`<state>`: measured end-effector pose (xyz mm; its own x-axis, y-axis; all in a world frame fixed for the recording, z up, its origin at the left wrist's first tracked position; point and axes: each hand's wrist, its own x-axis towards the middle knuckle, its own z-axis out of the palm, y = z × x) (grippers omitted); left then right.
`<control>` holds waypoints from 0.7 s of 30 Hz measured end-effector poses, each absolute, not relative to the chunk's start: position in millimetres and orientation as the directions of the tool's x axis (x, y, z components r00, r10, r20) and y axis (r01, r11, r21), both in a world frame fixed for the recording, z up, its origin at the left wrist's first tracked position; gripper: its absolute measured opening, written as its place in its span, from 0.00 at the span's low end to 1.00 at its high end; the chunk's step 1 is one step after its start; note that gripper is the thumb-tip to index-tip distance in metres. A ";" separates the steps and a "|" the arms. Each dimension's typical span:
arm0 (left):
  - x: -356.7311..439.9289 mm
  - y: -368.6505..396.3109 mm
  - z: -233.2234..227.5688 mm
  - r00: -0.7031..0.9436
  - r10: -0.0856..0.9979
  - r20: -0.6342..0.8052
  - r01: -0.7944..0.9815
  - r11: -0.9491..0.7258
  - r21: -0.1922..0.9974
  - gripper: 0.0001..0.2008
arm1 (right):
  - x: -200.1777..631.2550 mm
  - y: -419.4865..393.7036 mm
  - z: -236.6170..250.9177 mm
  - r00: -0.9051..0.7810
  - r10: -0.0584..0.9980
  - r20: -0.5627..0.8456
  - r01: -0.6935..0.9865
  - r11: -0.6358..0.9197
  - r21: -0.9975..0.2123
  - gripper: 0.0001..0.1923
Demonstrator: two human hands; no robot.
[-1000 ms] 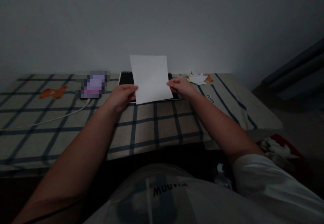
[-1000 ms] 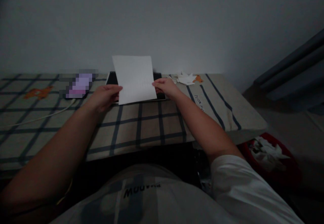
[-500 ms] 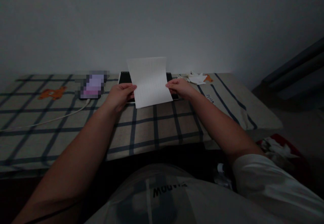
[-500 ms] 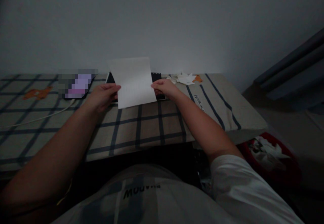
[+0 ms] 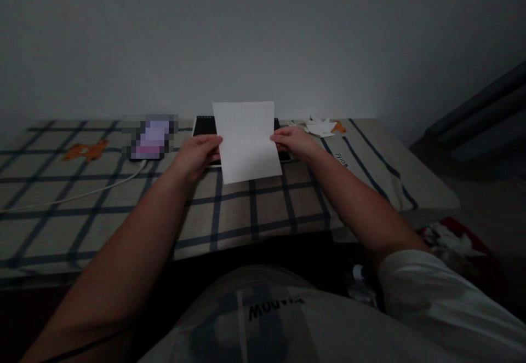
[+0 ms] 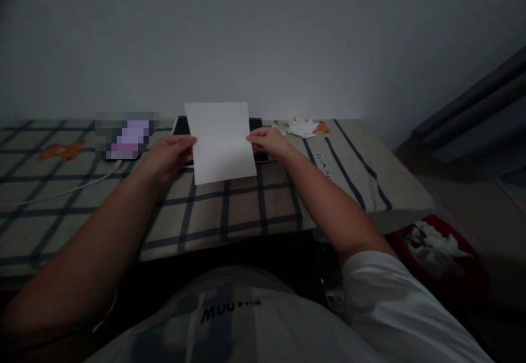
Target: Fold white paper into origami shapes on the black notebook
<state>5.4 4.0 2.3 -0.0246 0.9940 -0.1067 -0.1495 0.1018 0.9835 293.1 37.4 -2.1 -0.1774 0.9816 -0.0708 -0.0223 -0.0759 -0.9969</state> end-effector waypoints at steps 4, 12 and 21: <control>10.4 0.8 6.8 -0.118 0.987 -0.110 -0.139 0.093 0.986 0.11 | 292.5 37.9 -2.5 -0.181 0.981 -0.074 -0.024 -0.080 -0.997 0.13; 15.0 -5.7 14.0 -0.136 0.985 -0.102 -0.149 0.082 0.985 0.08 | 293.9 37.8 -3.2 -0.190 0.979 -0.067 0.014 -0.066 -0.998 0.14; 19.0 -7.8 19.4 -0.166 0.980 -0.107 -0.157 0.081 0.984 0.14 | 292.8 35.8 -1.4 -0.215 0.972 -0.098 0.022 -0.095 -0.995 0.16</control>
<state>19.0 -7.8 19.4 -0.1664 0.9802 -0.1070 -0.1567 0.0809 0.9843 292.8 35.8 -1.4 -0.2146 0.9718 -0.0978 0.0216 -0.0954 -0.9952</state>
